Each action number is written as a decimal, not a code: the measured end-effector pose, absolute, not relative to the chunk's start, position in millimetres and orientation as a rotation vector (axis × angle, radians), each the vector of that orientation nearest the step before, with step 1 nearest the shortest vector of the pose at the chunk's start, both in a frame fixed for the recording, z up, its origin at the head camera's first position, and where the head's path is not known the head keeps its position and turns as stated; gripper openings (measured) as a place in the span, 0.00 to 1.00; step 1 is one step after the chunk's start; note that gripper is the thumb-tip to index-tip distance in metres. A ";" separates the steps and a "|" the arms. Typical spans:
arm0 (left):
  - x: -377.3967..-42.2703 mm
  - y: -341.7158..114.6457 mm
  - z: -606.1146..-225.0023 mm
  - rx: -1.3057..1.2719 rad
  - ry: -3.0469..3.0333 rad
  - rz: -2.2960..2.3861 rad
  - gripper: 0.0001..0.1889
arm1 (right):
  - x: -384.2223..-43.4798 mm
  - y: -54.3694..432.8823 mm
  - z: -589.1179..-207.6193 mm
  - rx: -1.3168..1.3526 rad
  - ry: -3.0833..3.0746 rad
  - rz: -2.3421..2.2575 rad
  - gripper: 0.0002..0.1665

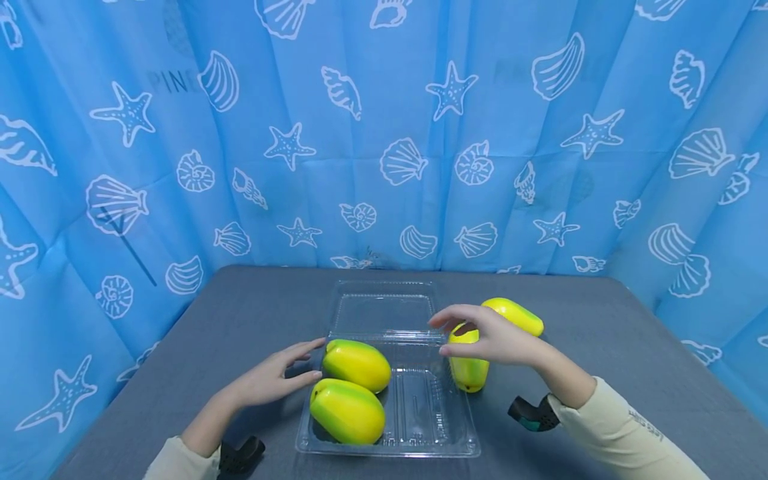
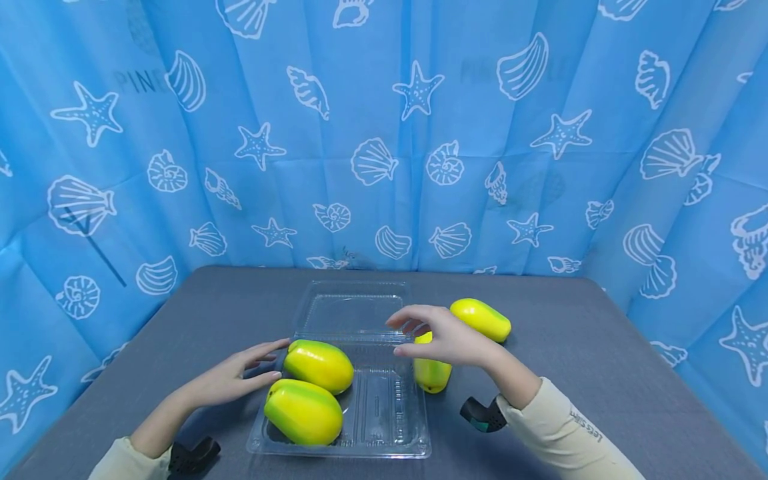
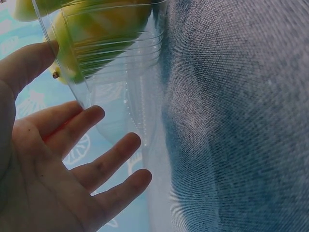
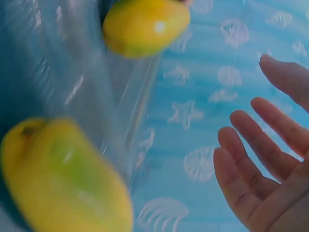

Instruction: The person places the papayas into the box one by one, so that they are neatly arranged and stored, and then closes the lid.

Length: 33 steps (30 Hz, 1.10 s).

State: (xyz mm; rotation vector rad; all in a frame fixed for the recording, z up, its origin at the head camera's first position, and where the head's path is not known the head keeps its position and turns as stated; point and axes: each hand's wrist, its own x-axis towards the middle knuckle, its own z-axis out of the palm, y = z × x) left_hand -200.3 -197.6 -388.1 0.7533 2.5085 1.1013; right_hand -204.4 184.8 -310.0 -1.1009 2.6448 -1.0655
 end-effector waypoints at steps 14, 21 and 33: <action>-199.5 -197.0 -386.4 0.735 2.517 1.089 0.32 | -211.3 231.1 -323.5 -0.972 2.751 -1.048 0.24; -200.1 -198.0 -388.1 0.746 2.509 1.103 0.31 | -217.5 244.3 -335.4 -0.951 2.765 -1.014 0.30; -200.3 -197.9 -388.6 0.739 2.504 1.105 0.32 | -229.1 260.0 -356.3 -1.074 2.700 -0.894 0.41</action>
